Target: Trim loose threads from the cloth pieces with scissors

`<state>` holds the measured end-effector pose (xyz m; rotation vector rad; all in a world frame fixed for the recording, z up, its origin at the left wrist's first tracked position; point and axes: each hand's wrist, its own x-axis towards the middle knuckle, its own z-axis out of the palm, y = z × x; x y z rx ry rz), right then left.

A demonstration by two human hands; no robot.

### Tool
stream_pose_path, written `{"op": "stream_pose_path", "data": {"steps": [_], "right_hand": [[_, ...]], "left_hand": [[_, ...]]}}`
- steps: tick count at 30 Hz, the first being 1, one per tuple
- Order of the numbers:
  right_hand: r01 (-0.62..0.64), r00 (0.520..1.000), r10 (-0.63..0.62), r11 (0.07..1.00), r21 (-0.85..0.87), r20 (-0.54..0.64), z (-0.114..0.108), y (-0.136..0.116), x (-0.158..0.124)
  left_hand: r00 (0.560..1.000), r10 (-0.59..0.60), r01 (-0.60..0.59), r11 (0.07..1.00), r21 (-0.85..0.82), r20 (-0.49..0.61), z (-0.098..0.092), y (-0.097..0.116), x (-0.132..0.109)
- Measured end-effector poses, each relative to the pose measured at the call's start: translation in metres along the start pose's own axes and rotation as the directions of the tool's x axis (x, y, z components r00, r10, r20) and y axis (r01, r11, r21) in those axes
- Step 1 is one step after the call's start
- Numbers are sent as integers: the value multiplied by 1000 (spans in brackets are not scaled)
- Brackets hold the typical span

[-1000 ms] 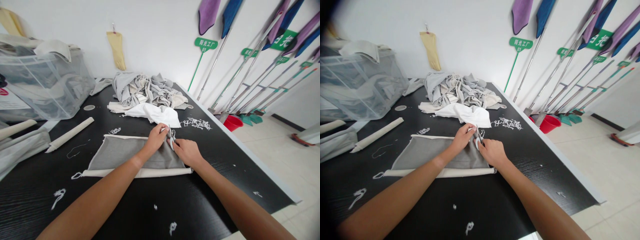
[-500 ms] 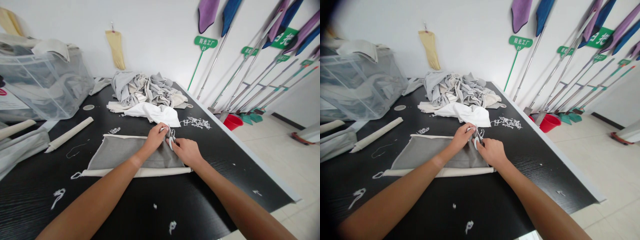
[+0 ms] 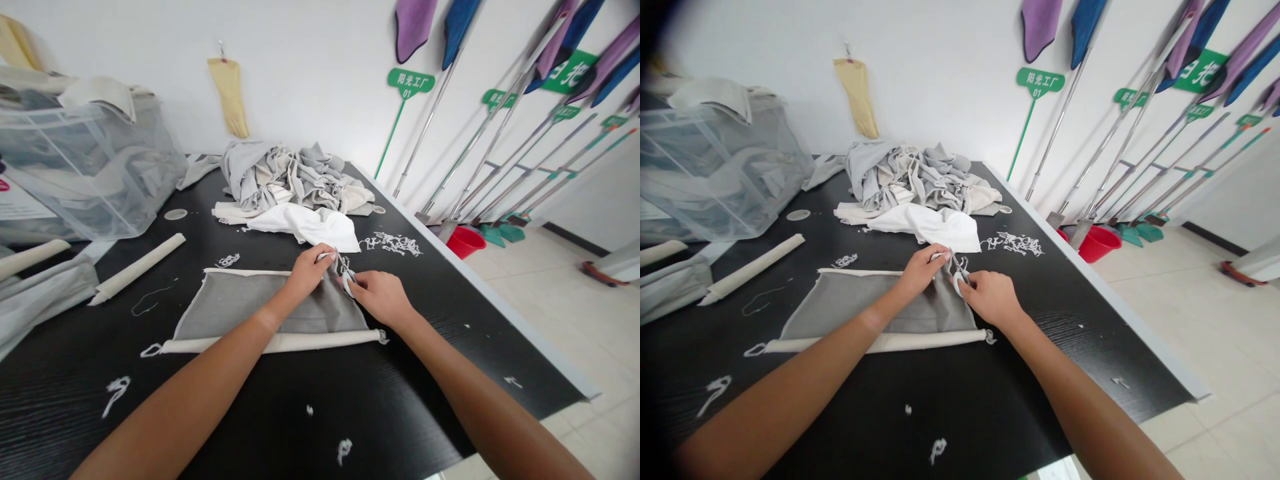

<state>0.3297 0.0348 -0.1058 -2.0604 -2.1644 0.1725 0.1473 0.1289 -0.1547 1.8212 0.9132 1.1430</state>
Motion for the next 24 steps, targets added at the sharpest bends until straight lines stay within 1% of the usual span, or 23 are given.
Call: {"op": "stream_pose_path", "data": {"steps": [4, 9, 13, 18, 24], "right_hand": [[28, 999, -29, 999, 32, 37, -7, 6, 0], [84, 995, -84, 996, -2, 55, -8, 14, 2], [103, 993, -102, 995, -5, 57, -11, 20, 3], [110, 987, -117, 992, 67, 112, -15, 24, 2], [113, 989, -127, 977, 179, 69, -10, 28, 5]], "left_hand": [[998, 14, -12, 999, -33, 60, -3, -3, 2], [994, -42, 46, 998, -39, 99, -7, -1, 3], [990, -56, 64, 996, -64, 130, -8, 2, 2], [985, -36, 50, 996, -77, 171, -8, 2, 3], [986, -65, 80, 992, -93, 155, -9, 0, 4]]}}
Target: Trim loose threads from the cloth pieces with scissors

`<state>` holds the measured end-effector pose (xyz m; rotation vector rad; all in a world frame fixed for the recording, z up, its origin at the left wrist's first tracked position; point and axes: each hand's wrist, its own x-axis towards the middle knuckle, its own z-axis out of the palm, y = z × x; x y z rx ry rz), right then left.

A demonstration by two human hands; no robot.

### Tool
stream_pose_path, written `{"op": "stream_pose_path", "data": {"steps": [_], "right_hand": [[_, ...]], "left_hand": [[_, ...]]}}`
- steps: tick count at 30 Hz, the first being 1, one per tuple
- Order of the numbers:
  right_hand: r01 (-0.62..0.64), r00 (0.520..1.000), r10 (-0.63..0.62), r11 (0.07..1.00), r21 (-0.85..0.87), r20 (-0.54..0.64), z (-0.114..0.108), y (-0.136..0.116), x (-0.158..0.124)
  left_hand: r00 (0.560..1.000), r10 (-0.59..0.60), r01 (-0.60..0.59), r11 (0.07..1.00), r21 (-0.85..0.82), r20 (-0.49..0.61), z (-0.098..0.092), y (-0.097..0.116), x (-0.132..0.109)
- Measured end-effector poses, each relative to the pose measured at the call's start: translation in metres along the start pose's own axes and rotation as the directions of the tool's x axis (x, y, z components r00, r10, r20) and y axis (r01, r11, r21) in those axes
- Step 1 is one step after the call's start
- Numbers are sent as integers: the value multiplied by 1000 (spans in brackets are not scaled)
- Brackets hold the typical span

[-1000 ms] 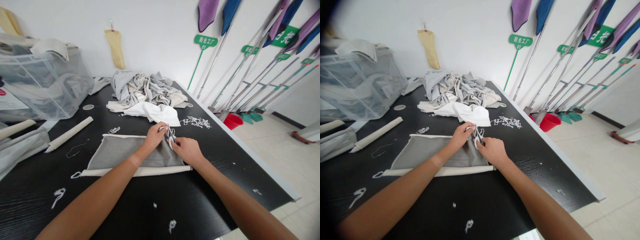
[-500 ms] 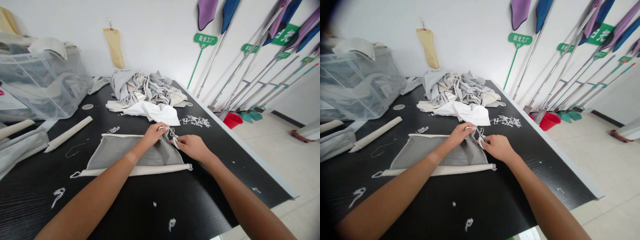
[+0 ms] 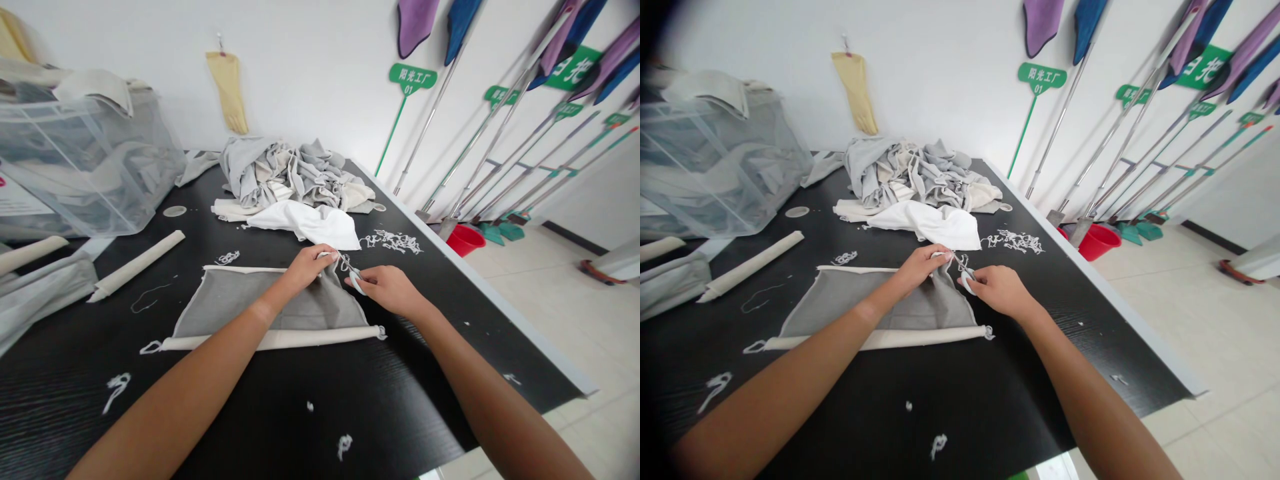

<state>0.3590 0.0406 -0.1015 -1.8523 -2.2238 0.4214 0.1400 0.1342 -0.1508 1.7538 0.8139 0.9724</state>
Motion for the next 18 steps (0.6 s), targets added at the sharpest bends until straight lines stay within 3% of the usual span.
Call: {"op": "stream_pose_path", "data": {"steps": [7, 14, 18], "right_hand": [[-37, 997, 27, 987, 157, 65, 4, -2, 2], [-105, 994, 108, 991, -79, 31, 4, -13, 0], [-101, 994, 104, 986, -131, 16, 4, -16, -1]], "left_hand": [[1000, -5, 5, 999, -39, 6, 3, 2, -1], [1000, -26, 26, 998, -51, -7, 4, 4, -1], [1000, -21, 21, 1000, -5, -6, 4, 5, -2]]}}
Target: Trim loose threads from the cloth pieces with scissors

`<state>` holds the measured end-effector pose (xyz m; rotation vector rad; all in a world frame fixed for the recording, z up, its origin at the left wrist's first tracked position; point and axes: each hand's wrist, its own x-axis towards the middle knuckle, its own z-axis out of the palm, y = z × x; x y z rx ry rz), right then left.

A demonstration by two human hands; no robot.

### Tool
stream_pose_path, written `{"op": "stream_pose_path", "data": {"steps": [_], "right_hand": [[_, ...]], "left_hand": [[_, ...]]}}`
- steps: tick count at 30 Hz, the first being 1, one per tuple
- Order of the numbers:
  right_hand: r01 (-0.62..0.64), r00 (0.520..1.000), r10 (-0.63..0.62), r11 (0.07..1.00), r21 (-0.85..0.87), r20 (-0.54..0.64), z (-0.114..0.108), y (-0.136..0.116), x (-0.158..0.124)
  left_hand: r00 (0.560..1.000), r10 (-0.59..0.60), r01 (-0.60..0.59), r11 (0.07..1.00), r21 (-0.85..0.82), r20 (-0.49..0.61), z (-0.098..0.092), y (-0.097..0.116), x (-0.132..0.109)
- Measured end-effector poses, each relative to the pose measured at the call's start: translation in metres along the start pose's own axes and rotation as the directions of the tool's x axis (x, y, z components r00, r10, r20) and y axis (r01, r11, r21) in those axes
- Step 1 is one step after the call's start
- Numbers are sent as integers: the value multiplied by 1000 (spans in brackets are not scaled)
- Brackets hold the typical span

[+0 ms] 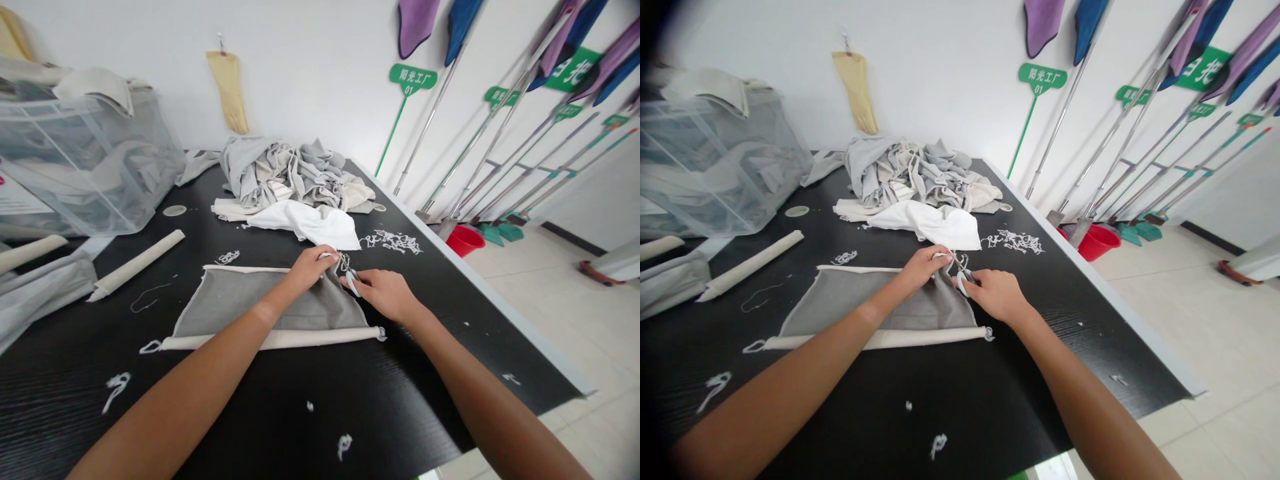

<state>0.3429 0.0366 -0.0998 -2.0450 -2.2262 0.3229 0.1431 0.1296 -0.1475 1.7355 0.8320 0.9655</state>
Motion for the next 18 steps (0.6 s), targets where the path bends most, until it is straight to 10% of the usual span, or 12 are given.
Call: {"op": "stream_pose_path", "data": {"steps": [18], "right_hand": [[41, 998, -48, 990, -131, -48, 2, 2, 0]], "left_hand": [[1000, 19, -19, 997, 76, 5, -1, -8, 1]]}}
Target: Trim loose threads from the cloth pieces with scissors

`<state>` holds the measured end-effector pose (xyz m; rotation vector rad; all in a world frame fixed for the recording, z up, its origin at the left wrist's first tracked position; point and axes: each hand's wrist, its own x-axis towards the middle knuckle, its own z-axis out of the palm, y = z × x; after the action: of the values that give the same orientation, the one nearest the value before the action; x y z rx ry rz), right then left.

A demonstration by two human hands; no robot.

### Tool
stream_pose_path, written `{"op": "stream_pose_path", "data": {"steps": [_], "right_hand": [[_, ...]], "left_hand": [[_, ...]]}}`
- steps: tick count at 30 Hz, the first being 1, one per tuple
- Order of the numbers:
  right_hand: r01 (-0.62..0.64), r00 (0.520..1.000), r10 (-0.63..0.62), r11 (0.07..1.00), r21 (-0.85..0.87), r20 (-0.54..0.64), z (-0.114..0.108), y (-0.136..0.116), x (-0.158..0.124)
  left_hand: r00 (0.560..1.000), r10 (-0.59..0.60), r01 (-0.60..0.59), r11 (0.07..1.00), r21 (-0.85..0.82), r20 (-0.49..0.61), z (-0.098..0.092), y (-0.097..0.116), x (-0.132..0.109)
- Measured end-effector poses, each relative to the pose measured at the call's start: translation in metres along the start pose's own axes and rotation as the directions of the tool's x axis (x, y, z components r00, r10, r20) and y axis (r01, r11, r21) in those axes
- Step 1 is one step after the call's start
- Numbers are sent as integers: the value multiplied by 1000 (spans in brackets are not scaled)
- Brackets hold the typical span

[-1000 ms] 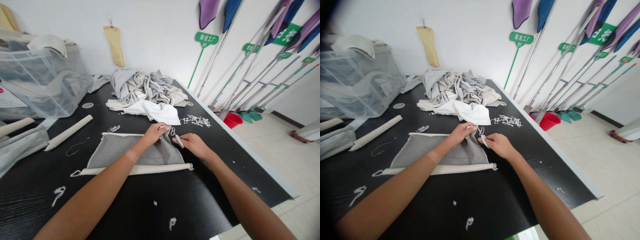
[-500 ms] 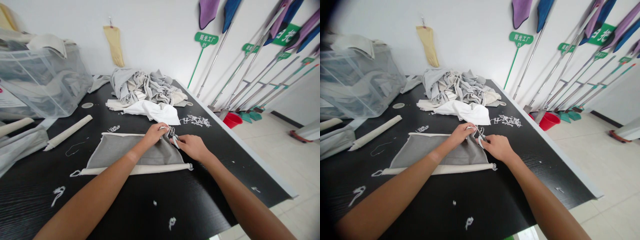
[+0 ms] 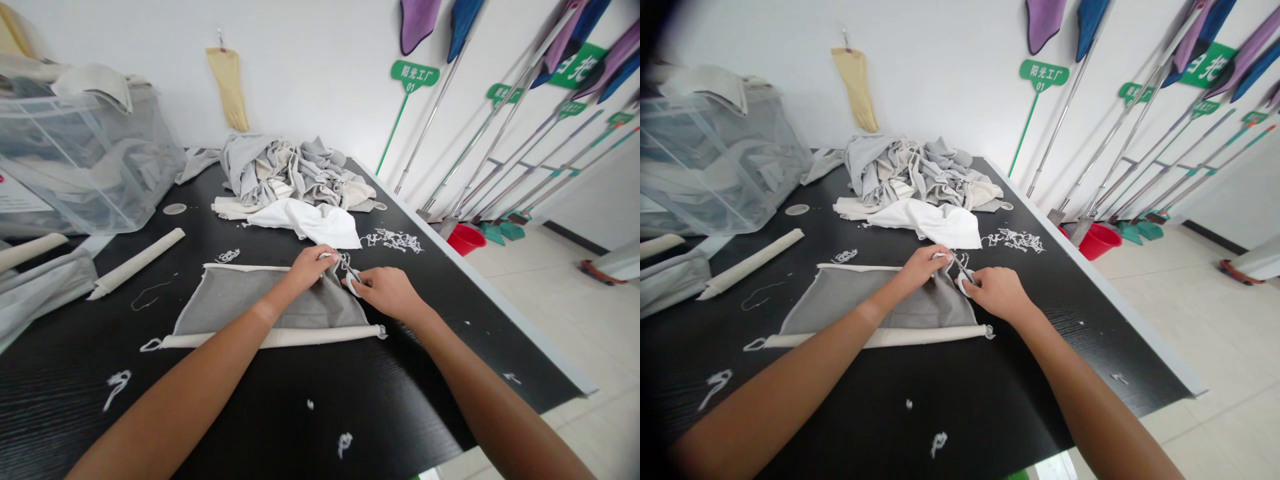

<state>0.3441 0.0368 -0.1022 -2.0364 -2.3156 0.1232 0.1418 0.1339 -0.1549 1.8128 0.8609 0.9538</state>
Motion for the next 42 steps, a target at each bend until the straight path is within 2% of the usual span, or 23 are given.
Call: {"op": "stream_pose_path", "data": {"steps": [6, 16, 25, 30, 42], "right_hand": [[-16, 1000, 16, 999, 28, 14, -4, -2, -1], [-11, 1000, 11, 1000, 10, 1, 3, -4, 1], [-92, 995, 89, 993, 76, 46, -3, -11, -2], [-117, 992, 113, 992, 52, 63, -4, -14, -3], [-75, 997, 74, 994, 75, 6, 2, -8, -1]], "left_hand": [[1000, 12, -12, 1000, -8, 15, 1, 1, 0], [1000, 2, -2, 1000, 4, -14, 2, 2, -1], [998, 51, -51, 999, -17, 33, 4, 0, -1], [1000, 15, -15, 1000, 9, 6, 4, 1, -1], [1000, 25, -25, 999, 42, 0, 4, 3, -2]]}}
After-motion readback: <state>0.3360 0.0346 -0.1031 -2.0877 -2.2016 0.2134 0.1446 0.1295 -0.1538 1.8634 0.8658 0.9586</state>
